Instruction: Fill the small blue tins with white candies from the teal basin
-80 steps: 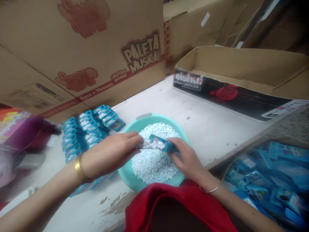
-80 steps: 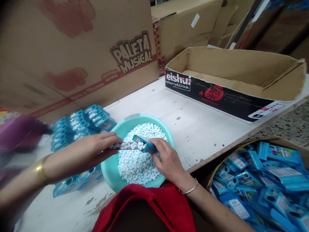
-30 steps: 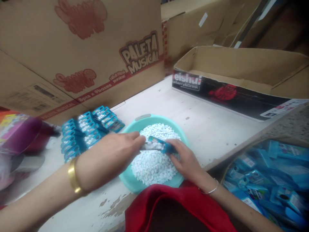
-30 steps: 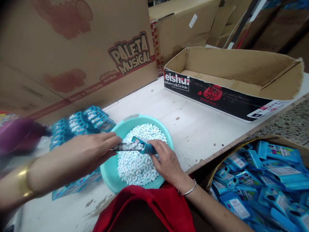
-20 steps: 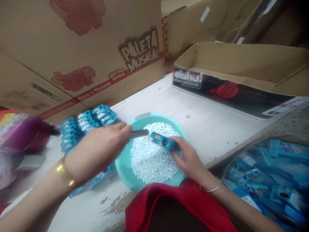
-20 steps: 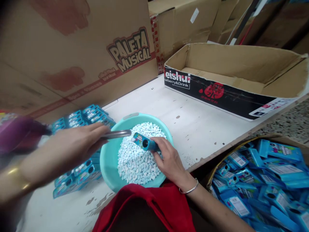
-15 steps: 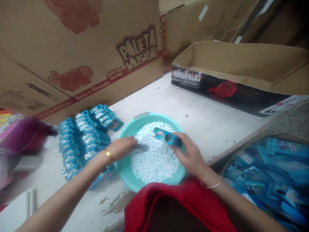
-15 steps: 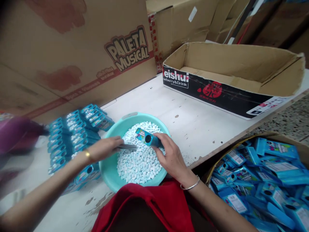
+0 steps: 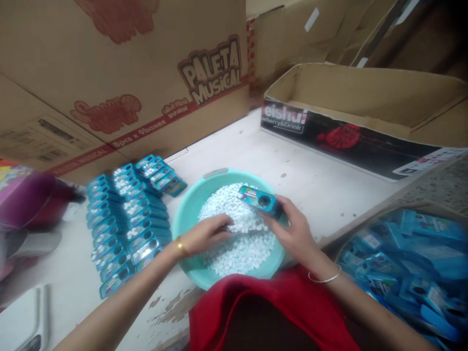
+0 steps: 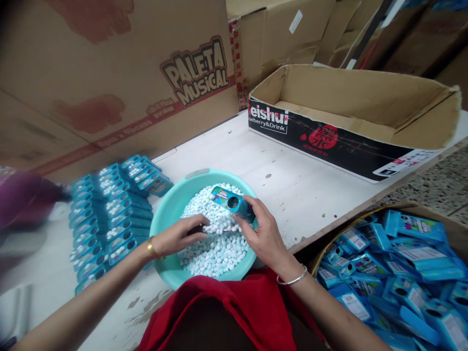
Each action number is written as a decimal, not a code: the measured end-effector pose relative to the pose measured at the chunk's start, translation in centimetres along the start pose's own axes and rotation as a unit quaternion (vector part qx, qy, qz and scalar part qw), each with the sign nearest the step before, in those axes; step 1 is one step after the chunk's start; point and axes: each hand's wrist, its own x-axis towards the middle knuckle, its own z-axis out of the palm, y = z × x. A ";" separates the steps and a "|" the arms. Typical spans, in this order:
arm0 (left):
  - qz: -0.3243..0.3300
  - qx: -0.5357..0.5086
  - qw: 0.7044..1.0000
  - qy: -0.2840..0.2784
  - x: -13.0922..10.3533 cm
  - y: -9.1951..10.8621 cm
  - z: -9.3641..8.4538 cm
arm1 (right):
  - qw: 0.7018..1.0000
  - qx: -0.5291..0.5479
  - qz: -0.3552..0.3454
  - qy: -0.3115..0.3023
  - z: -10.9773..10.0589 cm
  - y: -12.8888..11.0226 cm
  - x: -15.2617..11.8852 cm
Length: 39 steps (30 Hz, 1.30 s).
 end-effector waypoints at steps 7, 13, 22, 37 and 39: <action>-0.011 0.069 0.996 0.057 -4.2 5.5 -7.0 | 0.997 -0.027 -0.048 -0.049 0.3 -0.3 -0.3; -0.040 0.212 0.976 0.005 -3.3 9.2 -9.2 | 0.992 -0.030 -0.087 -0.083 1.1 -0.7 -0.9; -0.075 0.375 0.923 -0.042 -2.2 14.7 -9.2 | 0.993 -0.002 -0.086 -0.085 1.6 -0.5 -1.1; 0.076 0.022 0.989 0.128 -2.0 3.7 -3.7 | 0.979 0.087 0.018 -0.181 2.3 -1.7 -2.0; 0.057 0.038 0.979 0.194 -2.9 2.8 -4.5 | 0.984 0.041 -0.005 -0.172 2.5 -1.2 -2.1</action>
